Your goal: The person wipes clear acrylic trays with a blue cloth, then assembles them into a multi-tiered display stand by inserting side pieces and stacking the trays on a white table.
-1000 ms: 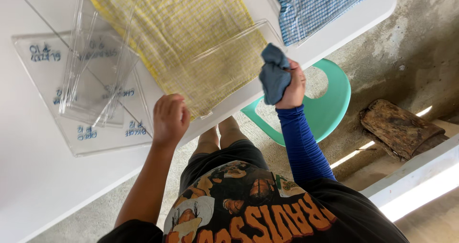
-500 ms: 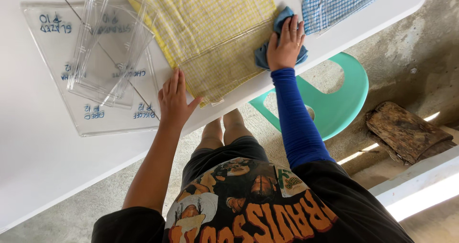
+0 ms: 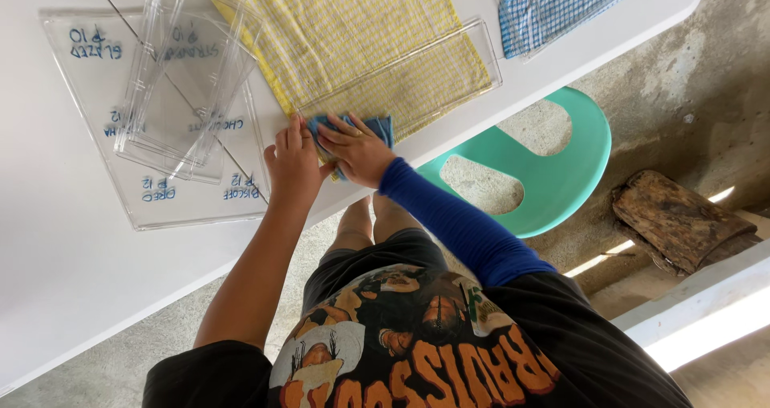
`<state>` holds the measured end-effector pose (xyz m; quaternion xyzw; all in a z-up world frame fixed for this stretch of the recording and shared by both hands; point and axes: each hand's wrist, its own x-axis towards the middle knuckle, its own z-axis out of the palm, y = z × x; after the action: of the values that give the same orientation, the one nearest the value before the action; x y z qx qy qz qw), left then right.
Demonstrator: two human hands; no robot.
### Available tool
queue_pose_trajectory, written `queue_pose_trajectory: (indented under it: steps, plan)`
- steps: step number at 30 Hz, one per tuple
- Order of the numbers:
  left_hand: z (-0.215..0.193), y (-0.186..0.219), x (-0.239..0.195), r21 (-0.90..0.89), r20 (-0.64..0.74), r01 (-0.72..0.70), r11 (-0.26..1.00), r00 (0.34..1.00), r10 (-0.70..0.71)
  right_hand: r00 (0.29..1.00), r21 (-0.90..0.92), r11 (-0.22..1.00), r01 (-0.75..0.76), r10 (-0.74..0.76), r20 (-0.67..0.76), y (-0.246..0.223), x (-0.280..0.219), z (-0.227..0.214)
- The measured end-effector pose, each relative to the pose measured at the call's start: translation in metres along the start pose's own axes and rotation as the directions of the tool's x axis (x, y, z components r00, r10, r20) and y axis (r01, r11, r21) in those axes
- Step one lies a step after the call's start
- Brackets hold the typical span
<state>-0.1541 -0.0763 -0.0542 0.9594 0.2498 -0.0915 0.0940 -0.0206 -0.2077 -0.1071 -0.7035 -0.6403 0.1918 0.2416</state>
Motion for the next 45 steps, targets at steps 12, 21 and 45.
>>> queue_pose_trajectory:
  steps: [12, 21, 45]
  plan:
    - [-0.013, 0.012, 0.003, 0.071, 0.068, 0.011, 0.997, 0.998, -0.016, 0.824, -0.284, 0.776, -0.564, 0.509, -0.247, 0.169, -0.109, -0.116]
    - [0.002, 0.005, -0.001, 0.003, 0.037, -0.005, 1.000, 0.999, 0.005, 0.863, -0.286, 0.816, -0.502, 0.450, -0.229, 0.043, -0.018, 0.000]
    - [-0.021, 0.075, 0.073, -0.220, 0.052, -0.115, 0.969, 0.990, 0.129, 0.221, 0.771, 0.440, -0.460, 0.898, -0.381, 0.234, -0.199, -0.176]
